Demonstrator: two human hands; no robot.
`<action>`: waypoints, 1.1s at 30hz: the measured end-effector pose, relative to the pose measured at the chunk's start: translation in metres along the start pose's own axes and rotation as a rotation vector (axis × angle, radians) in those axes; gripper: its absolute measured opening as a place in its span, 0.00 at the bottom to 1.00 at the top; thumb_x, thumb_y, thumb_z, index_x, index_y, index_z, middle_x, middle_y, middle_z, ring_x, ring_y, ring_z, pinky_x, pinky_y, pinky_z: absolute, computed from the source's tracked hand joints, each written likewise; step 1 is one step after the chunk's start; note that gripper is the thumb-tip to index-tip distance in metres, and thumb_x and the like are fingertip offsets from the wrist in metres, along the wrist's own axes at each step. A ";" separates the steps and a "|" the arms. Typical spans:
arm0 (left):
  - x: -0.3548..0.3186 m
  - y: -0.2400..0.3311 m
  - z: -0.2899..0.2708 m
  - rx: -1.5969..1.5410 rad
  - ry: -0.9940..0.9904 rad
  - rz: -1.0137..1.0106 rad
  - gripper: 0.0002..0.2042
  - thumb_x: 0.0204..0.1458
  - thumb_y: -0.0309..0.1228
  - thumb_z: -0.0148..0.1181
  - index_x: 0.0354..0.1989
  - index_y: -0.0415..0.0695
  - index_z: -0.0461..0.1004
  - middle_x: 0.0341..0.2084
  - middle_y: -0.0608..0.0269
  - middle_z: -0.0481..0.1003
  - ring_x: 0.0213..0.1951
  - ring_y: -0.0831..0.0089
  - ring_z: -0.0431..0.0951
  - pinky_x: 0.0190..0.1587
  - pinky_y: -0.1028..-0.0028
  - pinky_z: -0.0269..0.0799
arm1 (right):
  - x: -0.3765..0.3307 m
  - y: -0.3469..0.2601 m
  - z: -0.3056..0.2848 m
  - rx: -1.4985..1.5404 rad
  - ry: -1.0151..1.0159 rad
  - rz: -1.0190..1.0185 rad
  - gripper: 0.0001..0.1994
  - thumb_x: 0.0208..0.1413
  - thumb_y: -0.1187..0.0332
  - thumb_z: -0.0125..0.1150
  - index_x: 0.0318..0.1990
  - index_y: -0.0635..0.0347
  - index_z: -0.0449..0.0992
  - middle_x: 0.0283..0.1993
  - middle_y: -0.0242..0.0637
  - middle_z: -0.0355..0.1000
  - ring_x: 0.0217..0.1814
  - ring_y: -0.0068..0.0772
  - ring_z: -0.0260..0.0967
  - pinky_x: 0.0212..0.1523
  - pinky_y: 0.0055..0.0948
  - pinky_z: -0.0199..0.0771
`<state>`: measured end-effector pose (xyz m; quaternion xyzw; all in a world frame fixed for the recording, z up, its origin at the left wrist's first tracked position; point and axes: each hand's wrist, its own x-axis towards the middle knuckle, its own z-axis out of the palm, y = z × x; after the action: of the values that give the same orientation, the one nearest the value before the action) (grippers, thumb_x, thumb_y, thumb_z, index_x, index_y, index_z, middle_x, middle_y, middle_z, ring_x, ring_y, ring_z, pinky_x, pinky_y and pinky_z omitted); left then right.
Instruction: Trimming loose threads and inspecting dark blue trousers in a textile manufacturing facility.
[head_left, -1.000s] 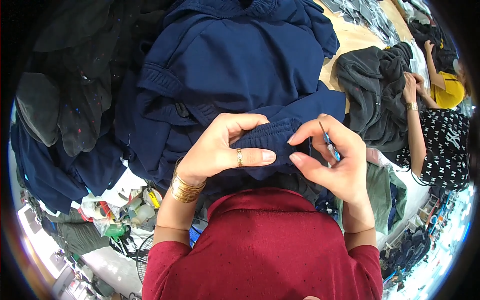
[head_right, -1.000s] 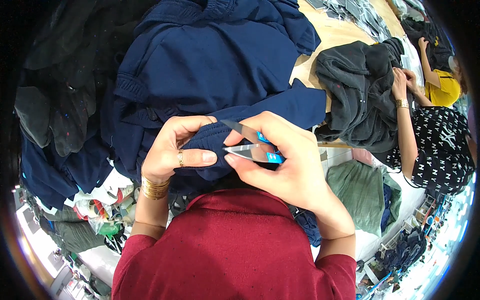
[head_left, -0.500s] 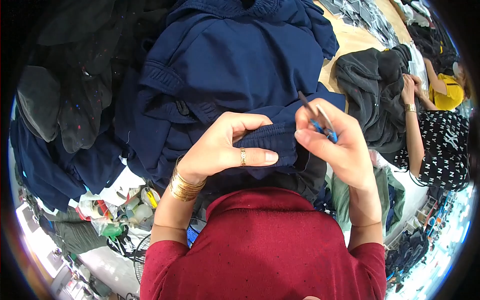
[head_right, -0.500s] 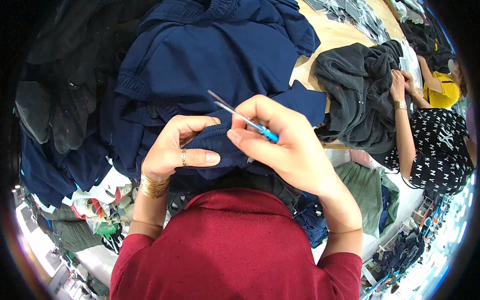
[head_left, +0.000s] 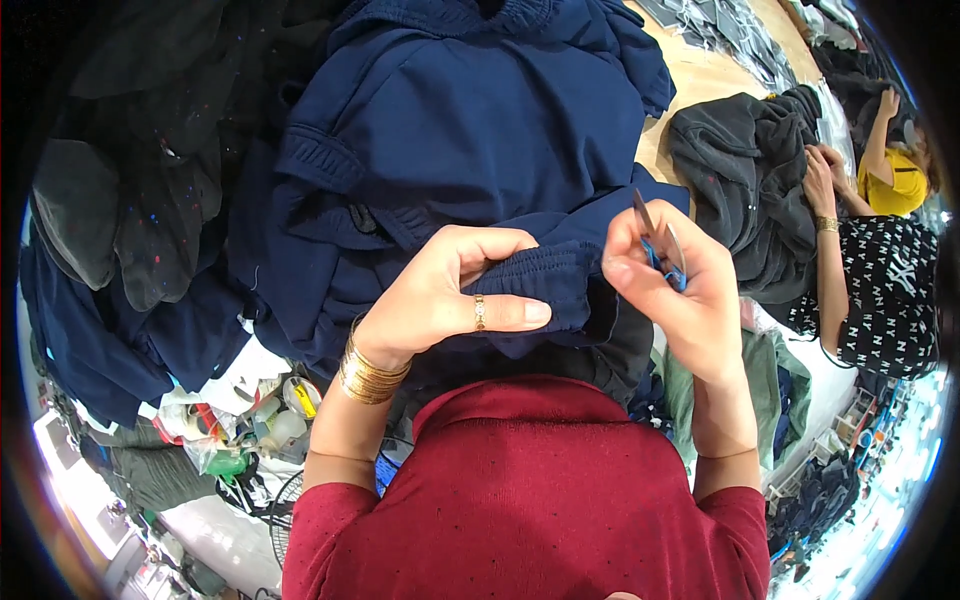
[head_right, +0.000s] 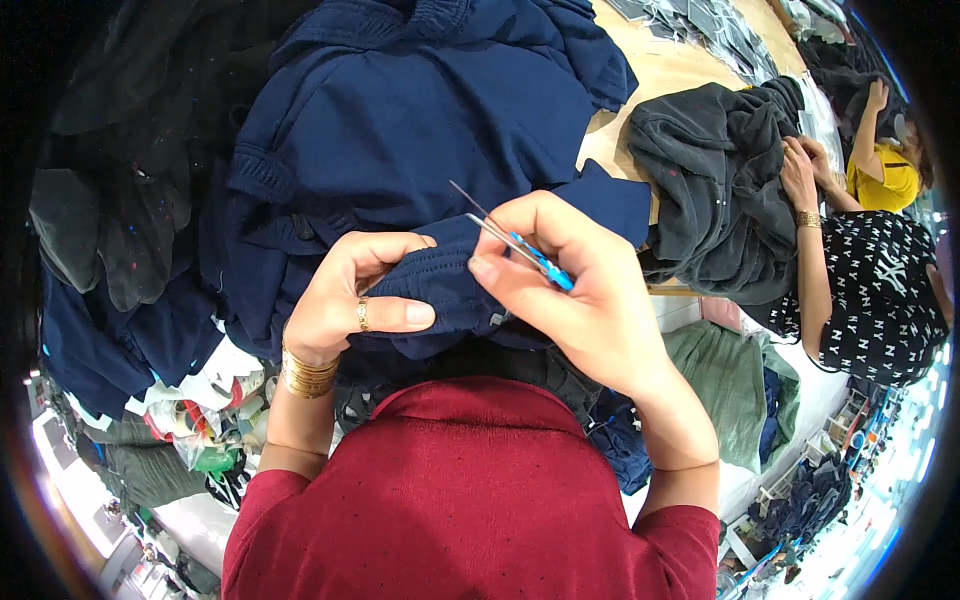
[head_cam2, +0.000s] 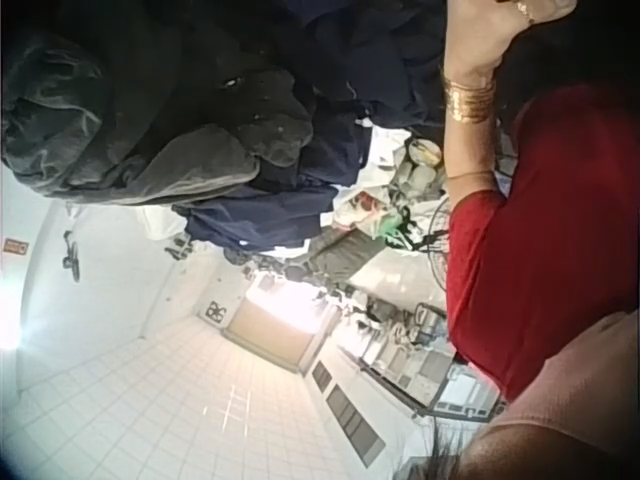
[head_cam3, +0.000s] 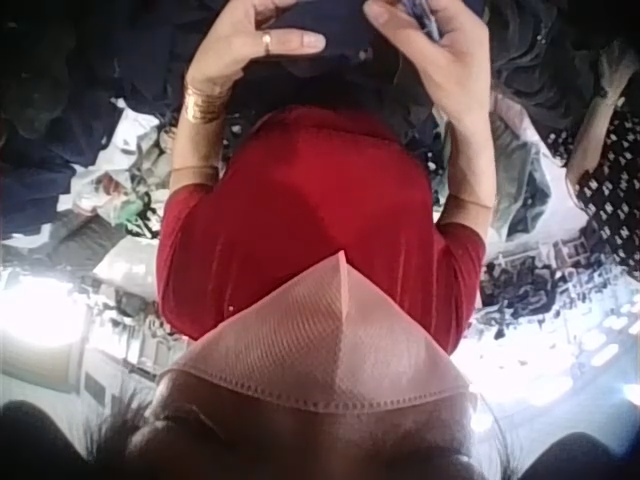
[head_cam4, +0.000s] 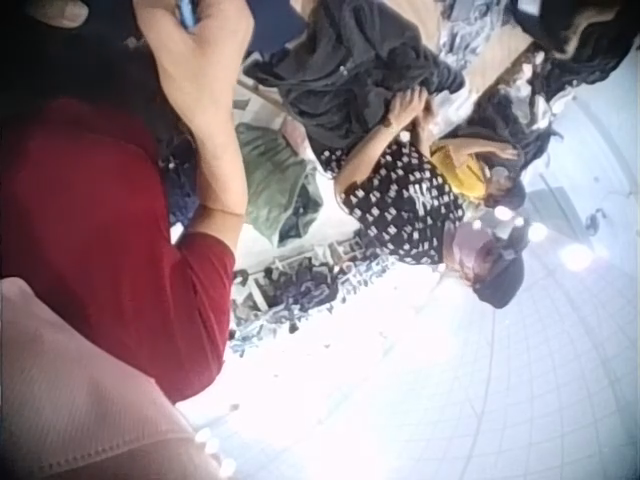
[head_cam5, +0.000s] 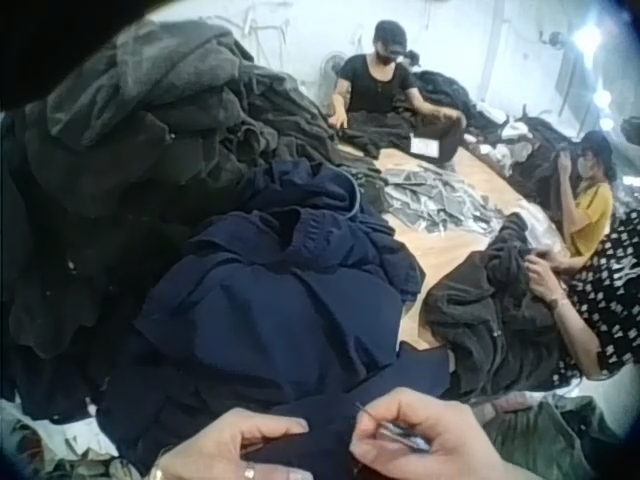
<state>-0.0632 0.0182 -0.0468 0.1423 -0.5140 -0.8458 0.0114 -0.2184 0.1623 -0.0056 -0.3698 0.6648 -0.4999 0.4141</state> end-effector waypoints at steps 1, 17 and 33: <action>0.000 0.000 0.000 -0.010 0.005 -0.006 0.10 0.43 0.22 0.64 0.35 0.36 0.73 0.30 0.69 0.74 0.33 0.85 0.70 0.38 0.82 0.67 | 0.000 -0.004 0.001 0.013 0.017 0.037 0.07 0.50 0.73 0.60 0.36 0.63 0.71 0.28 0.25 0.69 0.31 0.12 0.62 0.33 0.17 0.64; -0.002 0.000 -0.004 -0.083 0.011 -0.017 0.11 0.42 0.22 0.63 0.37 0.35 0.73 0.31 0.68 0.74 0.33 0.84 0.71 0.39 0.83 0.66 | -0.005 0.013 -0.013 -0.220 -0.024 -0.128 0.15 0.45 0.61 0.66 0.34 0.61 0.72 0.25 0.27 0.67 0.24 0.14 0.60 0.27 0.16 0.60; 0.000 -0.002 -0.006 -0.053 -0.012 -0.016 0.12 0.42 0.22 0.63 0.37 0.35 0.73 0.32 0.68 0.74 0.35 0.84 0.71 0.41 0.83 0.65 | -0.005 0.014 -0.003 -0.731 0.016 -0.447 0.13 0.41 0.59 0.68 0.25 0.56 0.73 0.19 0.29 0.67 0.18 0.29 0.65 0.19 0.26 0.61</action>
<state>-0.0612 0.0143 -0.0508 0.1410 -0.4902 -0.8601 0.0057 -0.2204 0.1706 -0.0178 -0.6234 0.7049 -0.3116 0.1321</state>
